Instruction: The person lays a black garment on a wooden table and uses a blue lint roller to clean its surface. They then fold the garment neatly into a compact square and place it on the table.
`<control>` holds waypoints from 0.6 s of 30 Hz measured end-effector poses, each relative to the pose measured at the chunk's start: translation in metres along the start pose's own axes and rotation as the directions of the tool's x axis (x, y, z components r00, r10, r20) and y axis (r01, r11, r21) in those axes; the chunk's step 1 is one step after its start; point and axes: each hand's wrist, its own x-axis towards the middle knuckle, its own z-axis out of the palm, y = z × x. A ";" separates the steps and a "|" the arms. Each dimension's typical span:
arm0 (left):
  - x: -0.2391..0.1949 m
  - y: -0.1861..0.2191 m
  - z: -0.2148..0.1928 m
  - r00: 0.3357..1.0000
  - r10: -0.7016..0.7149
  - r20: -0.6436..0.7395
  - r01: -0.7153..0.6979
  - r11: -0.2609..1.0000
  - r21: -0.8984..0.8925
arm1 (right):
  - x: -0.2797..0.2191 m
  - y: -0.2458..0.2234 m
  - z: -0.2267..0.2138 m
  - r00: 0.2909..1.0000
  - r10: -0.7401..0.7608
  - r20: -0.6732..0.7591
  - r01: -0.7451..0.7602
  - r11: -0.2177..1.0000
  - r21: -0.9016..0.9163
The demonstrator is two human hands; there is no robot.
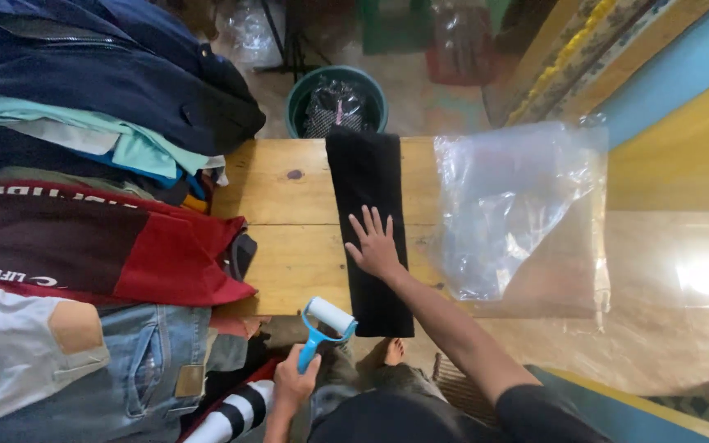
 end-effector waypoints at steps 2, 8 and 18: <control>0.002 -0.013 -0.017 0.999 0.007 -0.041 -0.008 1.000 -0.005 | -0.005 0.009 0.021 0.998 0.035 0.056 -0.035 0.999 -0.007; 0.025 -0.012 -0.045 0.977 0.057 -0.206 -0.074 0.994 -0.076 | -0.038 0.007 0.030 1.000 0.024 0.008 -0.024 0.999 -0.041; 0.128 0.069 -0.005 0.987 0.135 -0.092 -0.152 0.965 -0.212 | -0.152 -0.071 -0.012 0.873 0.183 0.452 -0.192 0.981 -0.026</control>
